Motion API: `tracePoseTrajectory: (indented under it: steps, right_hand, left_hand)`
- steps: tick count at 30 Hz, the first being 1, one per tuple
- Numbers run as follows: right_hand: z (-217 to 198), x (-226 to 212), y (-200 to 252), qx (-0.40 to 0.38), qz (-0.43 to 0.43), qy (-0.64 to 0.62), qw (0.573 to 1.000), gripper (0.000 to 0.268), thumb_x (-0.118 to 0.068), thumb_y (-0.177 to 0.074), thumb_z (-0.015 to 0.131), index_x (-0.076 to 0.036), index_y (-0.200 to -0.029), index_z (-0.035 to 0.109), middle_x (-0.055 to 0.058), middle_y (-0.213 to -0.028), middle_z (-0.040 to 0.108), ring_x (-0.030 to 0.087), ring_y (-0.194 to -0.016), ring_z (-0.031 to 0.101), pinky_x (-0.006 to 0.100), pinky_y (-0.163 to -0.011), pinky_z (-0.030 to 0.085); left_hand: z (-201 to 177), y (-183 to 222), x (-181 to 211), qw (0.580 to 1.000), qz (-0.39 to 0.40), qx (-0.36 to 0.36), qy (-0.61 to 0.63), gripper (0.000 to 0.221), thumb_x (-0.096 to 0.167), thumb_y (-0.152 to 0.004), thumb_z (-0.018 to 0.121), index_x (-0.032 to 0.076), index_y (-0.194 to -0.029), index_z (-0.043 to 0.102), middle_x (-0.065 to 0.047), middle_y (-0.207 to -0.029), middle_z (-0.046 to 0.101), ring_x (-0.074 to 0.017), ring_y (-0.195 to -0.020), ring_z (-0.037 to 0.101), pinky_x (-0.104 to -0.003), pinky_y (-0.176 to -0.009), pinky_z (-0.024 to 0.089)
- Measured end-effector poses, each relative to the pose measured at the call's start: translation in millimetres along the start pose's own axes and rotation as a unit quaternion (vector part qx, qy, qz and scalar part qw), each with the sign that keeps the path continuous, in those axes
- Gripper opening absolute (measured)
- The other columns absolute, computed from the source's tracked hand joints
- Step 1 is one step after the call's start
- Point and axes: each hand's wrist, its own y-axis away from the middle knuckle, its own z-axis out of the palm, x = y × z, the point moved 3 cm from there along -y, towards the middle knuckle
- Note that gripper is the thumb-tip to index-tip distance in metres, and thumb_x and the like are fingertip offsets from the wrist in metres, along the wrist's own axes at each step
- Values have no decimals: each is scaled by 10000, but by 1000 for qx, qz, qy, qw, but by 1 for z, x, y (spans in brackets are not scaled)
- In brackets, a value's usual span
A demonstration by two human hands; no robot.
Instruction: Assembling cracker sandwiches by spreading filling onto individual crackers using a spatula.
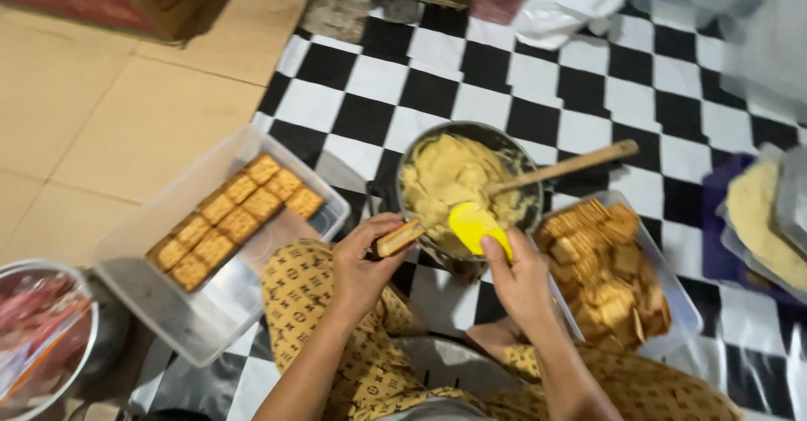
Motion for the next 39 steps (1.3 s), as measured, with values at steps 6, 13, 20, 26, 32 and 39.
tracePoseTrajectory:
  steps: [6,13,20,26,32,39]
  right_hand:
    - [-7,-11,14,26,-49,120,991,366,-495,-983,610,-131,-962,641,168,-601,672,357,-643,724,445,-562,551]
    - [-17,-45,16,-20,-41,94,995,375,-518,-1000,547,-158,-904,594,168,-601,688,384,-639,724,504,-579,550]
    - [11,32,-11,-43,15,187,981,461,-592,-1021,450,-156,-1036,600,186,-679,713,391,-726,740,534,-659,554]
    - [19,86,-17,-56,137,79,986,496,-560,-1013,526,-105,-1135,680,270,-954,734,466,-1002,692,566,-861,535]
    - [33,174,-9,-67,139,79,985,462,-466,-1019,572,-29,-1104,696,239,-970,700,421,-942,627,501,-845,492]
    - [58,201,1,-107,129,94,981,484,-422,-1006,564,22,-881,711,145,-642,668,326,-644,639,405,-652,499]
  left_hand:
    - [27,8,5,991,28,-30,-127,271,-20,-725,866,16,-969,754,-142,-963,790,-357,-915,757,-444,-788,619]
    - [39,12,7,977,97,-51,-183,287,-17,-731,851,48,-990,744,-113,-997,783,-342,-954,743,-445,-839,591]
    - [37,15,9,980,128,-50,-145,261,-8,-765,826,52,-1005,742,-89,-1031,790,-312,-985,750,-417,-872,584]
    - [25,10,23,998,26,5,-49,314,-19,-689,905,27,-963,758,-120,-980,802,-292,-942,772,-381,-796,614]
    - [-105,-9,-32,943,-142,240,182,305,9,-769,837,34,-1021,666,-76,-955,719,-164,-858,680,-304,-777,597]
    - [-296,46,-242,852,-325,360,199,115,-33,-832,669,-1,-938,641,-119,-772,644,-182,-591,563,-272,-526,465]
